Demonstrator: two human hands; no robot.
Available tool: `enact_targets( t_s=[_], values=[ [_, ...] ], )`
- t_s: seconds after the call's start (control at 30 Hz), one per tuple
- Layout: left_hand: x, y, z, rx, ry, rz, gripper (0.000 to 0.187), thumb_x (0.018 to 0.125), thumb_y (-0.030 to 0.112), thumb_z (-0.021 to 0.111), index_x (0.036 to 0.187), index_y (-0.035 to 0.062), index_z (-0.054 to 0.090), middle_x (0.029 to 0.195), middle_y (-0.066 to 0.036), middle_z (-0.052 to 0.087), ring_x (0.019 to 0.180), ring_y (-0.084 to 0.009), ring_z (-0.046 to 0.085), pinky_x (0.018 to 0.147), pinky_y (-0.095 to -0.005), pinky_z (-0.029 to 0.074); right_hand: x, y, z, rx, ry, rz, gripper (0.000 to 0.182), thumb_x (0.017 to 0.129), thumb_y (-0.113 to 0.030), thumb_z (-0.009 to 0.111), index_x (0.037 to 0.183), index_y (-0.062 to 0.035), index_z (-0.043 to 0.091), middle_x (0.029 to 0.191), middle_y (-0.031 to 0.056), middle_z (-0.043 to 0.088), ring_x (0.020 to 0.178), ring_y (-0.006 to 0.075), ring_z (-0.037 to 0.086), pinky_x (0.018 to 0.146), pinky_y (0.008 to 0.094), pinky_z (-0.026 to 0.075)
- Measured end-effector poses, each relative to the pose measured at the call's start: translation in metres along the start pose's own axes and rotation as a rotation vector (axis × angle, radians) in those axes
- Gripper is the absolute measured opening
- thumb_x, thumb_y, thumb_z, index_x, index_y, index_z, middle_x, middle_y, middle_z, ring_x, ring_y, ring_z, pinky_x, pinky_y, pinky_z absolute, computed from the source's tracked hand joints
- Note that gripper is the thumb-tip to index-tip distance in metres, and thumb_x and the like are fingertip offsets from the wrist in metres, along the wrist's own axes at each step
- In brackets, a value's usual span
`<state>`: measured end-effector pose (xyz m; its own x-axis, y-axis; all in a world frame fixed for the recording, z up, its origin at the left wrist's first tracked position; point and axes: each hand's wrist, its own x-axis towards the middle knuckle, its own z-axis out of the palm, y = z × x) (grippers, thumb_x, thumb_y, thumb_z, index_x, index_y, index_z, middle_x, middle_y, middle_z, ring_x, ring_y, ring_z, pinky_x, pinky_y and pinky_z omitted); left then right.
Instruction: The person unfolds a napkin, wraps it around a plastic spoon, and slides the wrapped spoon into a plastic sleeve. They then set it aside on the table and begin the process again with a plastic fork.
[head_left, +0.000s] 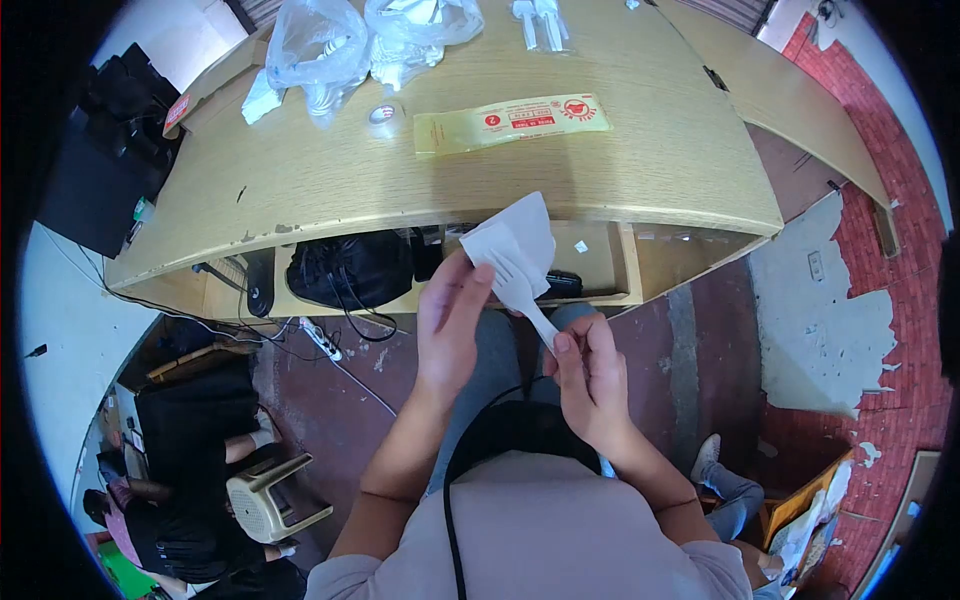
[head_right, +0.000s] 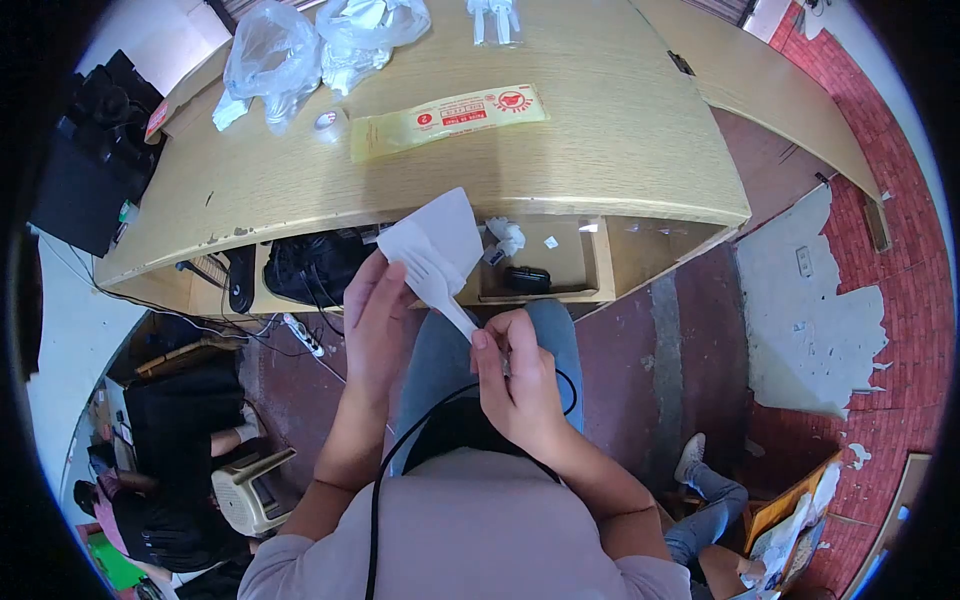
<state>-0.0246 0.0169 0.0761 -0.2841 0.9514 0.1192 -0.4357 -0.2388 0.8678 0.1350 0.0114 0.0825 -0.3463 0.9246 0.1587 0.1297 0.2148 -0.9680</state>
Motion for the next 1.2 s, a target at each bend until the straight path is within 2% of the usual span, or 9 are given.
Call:
enact_targets(
  t_s=[0.13, 0.2, 0.4, 0.63, 0.73, 0.83, 1.0, 1.1, 1.2],
  values=[
    [0.002, -0.002, 0.000, 0.031, -0.003, 0.011, 0.028, 0.095, 0.008, 0.052, 0.120, -0.0034, 0.051, 0.101, -0.009, 0.062, 0.087, -0.0134, 0.061, 0.066, -0.0264, 0.052, 0.000, -0.001, 0.000, -0.061, -0.010, 0.001, 0.008, 0.095, -0.004, 0.048, 0.093, 0.0005, 0.042, 0.065, 0.0062, 0.052, 0.057, 0.0098, 0.050, 0.053, 0.0248, 0.041],
    [0.003, -0.002, -0.001, -0.007, -0.019, 0.000, 0.028, 0.093, 0.005, 0.053, 0.120, -0.0036, 0.050, 0.102, -0.009, 0.062, 0.087, -0.0131, 0.061, 0.064, -0.0263, 0.052, 0.000, 0.004, 0.001, 0.022, -0.009, 0.008, 0.008, 0.096, -0.006, 0.045, 0.097, 0.0000, 0.039, 0.068, 0.0075, 0.053, 0.059, 0.0119, 0.051, 0.055, 0.0263, 0.042],
    [0.002, -0.001, 0.003, 0.006, -0.006, -0.001, 0.028, 0.096, 0.012, 0.050, 0.120, -0.0036, 0.050, 0.100, -0.009, 0.063, 0.084, -0.0134, 0.062, 0.065, -0.0262, 0.052, -0.001, 0.010, 0.002, -0.021, -0.035, 0.040, 0.011, 0.098, -0.010, 0.040, 0.102, -0.0009, 0.035, 0.074, 0.0103, 0.054, 0.063, 0.0169, 0.054, 0.059, 0.0295, 0.044],
    [0.002, -0.001, 0.004, -0.002, -0.005, -0.010, 0.028, 0.097, 0.013, 0.048, 0.119, -0.0036, 0.051, 0.099, -0.009, 0.063, 0.082, -0.0130, 0.062, 0.064, -0.0259, 0.052, 0.001, 0.011, 0.006, -0.038, 0.002, 0.012, 0.012, 0.098, -0.009, 0.041, 0.103, -0.0004, 0.034, 0.072, 0.0106, 0.054, 0.061, 0.0173, 0.053, 0.058, 0.0292, 0.044],
    [0.001, -0.003, 0.005, 0.029, -0.005, 0.010, 0.028, 0.097, 0.012, 0.049, 0.119, -0.0038, 0.051, 0.099, -0.009, 0.063, 0.081, -0.0123, 0.062, 0.063, -0.0251, 0.052, 0.003, 0.013, 0.009, 0.033, 0.038, -0.021, 0.016, 0.097, -0.006, 0.042, 0.109, 0.0004, 0.034, 0.072, 0.0102, 0.054, 0.060, 0.0168, 0.054, 0.057, 0.0292, 0.044],
    [0.000, -0.002, 0.009, 0.049, 0.022, 0.051, 0.027, 0.096, 0.009, 0.050, 0.120, -0.0041, 0.051, 0.101, -0.008, 0.063, 0.083, -0.0108, 0.061, 0.062, -0.0247, 0.052, 0.004, 0.011, 0.009, 0.013, 0.051, -0.002, 0.018, 0.095, -0.003, 0.045, 0.111, 0.0008, 0.039, 0.070, 0.0103, 0.054, 0.060, 0.0144, 0.052, 0.056, 0.0280, 0.043],
    [0.001, -0.006, 0.004, 0.029, 0.045, 0.098, 0.026, 0.095, 0.006, 0.052, 0.119, -0.0041, 0.052, 0.105, -0.007, 0.061, 0.096, -0.0109, 0.057, 0.081, -0.0256, 0.047, 0.005, 0.004, 0.005, -0.096, 0.077, -0.050, 0.010, 0.093, -0.002, 0.051, 0.102, 0.0014, 0.053, 0.067, 0.0102, 0.052, 0.058, 0.0110, 0.047, 0.053, 0.0248, 0.039],
    [-0.002, 0.001, 0.003, 0.198, -0.002, 0.155, 0.026, 0.094, 0.006, 0.053, 0.118, -0.0037, 0.053, 0.107, -0.007, 0.061, 0.098, -0.0106, 0.056, 0.087, -0.0254, 0.043, 0.005, 0.007, 0.005, -0.070, 0.071, -0.063, 0.011, 0.093, -0.002, 0.051, 0.103, 0.0013, 0.054, 0.067, 0.0081, 0.052, 0.058, 0.0099, 0.047, 0.052, 0.0240, 0.039],
    [-0.002, -0.002, 0.000, 0.040, 0.016, 0.074, 0.026, 0.093, 0.006, 0.055, 0.117, -0.0029, 0.054, 0.108, -0.007, 0.061, 0.099, -0.0105, 0.056, 0.087, -0.0259, 0.044, 0.003, 0.010, 0.008, -0.001, 0.074, -0.034, 0.010, 0.094, -0.003, 0.051, 0.103, 0.0010, 0.054, 0.066, 0.0057, 0.052, 0.059, 0.0082, 0.046, 0.052, 0.0230, 0.038]
  ],
)
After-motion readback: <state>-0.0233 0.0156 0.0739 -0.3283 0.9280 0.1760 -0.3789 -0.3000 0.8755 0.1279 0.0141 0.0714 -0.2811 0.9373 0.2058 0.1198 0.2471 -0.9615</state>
